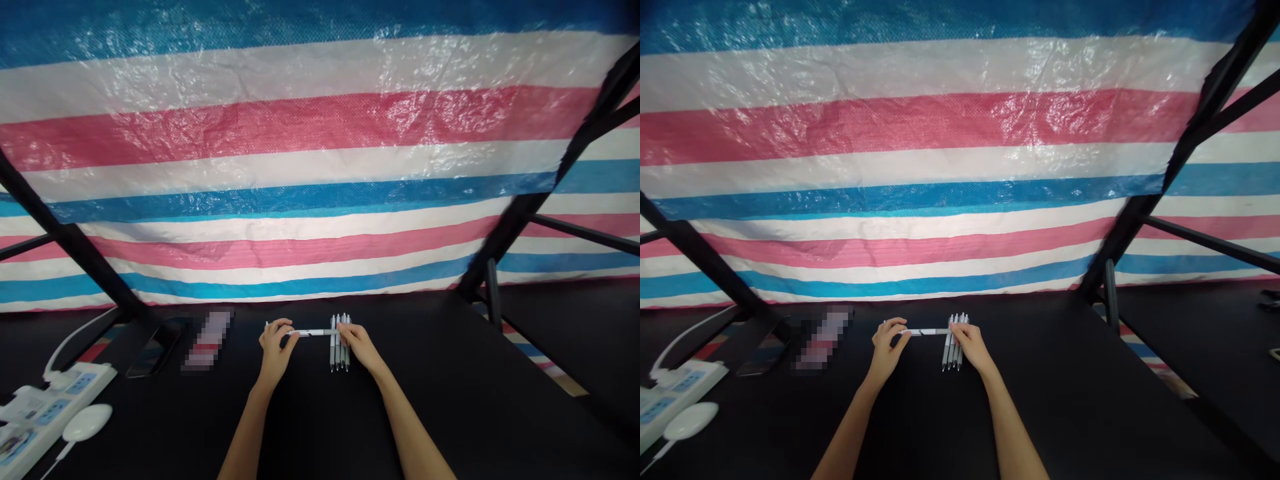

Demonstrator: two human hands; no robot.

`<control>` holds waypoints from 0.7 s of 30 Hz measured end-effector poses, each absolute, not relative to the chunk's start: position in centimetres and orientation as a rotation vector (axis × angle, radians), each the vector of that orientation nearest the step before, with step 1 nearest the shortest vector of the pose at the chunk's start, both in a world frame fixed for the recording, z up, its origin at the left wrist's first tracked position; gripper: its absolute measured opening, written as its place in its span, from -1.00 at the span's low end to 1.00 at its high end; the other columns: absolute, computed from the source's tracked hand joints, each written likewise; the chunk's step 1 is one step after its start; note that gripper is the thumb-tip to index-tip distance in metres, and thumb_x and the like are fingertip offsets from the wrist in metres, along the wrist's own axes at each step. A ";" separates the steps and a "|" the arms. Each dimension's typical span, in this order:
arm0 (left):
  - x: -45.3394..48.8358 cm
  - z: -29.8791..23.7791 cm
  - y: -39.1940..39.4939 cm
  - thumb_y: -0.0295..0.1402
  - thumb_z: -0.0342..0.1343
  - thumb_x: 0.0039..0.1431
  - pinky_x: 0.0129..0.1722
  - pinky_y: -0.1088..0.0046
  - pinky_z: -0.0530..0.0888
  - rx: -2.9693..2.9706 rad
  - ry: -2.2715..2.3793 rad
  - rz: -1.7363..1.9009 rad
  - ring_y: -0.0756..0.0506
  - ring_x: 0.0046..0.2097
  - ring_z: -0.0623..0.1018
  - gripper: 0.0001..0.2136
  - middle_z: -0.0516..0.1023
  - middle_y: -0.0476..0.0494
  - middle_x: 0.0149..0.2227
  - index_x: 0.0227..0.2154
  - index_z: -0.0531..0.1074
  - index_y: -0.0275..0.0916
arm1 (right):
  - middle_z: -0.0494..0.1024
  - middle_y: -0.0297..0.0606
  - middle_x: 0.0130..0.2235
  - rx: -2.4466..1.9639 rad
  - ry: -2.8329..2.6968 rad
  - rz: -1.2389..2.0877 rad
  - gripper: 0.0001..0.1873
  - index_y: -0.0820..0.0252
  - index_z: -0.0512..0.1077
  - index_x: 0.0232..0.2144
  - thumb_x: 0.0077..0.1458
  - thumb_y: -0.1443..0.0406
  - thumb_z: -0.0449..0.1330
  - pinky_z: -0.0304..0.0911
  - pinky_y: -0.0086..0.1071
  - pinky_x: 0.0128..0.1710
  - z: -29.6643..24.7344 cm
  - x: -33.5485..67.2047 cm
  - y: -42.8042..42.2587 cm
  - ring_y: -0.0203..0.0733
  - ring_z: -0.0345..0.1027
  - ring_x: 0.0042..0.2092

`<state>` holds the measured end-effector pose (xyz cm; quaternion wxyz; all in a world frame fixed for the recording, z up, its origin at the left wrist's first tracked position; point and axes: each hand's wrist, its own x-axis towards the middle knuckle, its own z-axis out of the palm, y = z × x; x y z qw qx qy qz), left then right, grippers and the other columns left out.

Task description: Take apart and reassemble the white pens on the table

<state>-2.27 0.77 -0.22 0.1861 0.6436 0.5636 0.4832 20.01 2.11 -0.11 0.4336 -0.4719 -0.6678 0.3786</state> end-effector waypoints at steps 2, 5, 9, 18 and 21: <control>-2.0 0.1 1.0 -0.20 0.11 0.03 -0.04 0.17 0.31 1.586 1.421 1.426 -0.17 -0.16 0.51 -0.83 0.56 -0.13 -0.30 -0.45 0.43 -0.19 | 0.19 -0.41 -0.67 -1.145 -1.670 0.968 -0.44 0.18 0.23 -0.74 0.13 -0.03 -0.05 0.03 -0.44 -0.50 0.3 19.8 1.8 -0.32 0.10 -0.57; -1.0 1.1 1.5 -0.13 0.15 0.00 -0.12 0.25 0.40 1.118 1.180 1.594 -0.15 -0.23 0.57 -0.65 0.58 -0.11 -0.43 -0.20 0.36 -0.21 | 0.37 -0.34 -0.59 -1.065 -1.768 0.938 -0.48 0.18 0.37 -0.69 0.12 -0.01 0.01 0.13 -0.41 -0.38 1.1 18.9 1.1 -0.25 0.26 -0.46; 0.8 2.8 1.9 -0.11 0.21 -0.07 -0.17 0.25 0.46 0.940 0.951 1.612 -0.12 -0.28 0.59 -0.35 0.58 -0.19 -0.21 0.08 0.11 -0.12 | 0.43 -0.32 -0.60 -0.967 -1.942 0.860 -0.53 0.16 0.47 -0.64 0.13 0.04 0.04 0.15 -0.38 -0.32 1.5 17.3 0.1 -0.24 0.30 -0.46; 1.6 1.3 1.3 -0.15 0.21 -0.06 -0.40 0.40 0.50 0.894 0.933 1.403 -0.01 -0.48 0.55 -0.45 0.56 -0.14 -0.28 0.02 0.25 -0.17 | 0.35 -0.33 -0.61 -1.274 -1.563 0.671 -0.46 0.21 0.40 -0.63 0.13 -0.03 -0.05 0.08 -0.42 -0.47 0.0 19.7 1.8 -0.27 0.20 -0.52; 1.4 1.0 1.1 -0.17 0.24 -0.11 -0.48 0.42 0.48 0.908 0.927 1.383 0.01 -0.56 0.51 -0.54 0.51 -0.02 -0.43 -0.12 0.33 -0.21 | 0.26 -0.36 -0.64 -1.346 -1.376 0.675 -0.44 0.20 0.35 -0.64 0.10 -0.08 -0.08 0.04 -0.42 -0.50 -0.9 21.2 2.7 -0.27 0.15 -0.54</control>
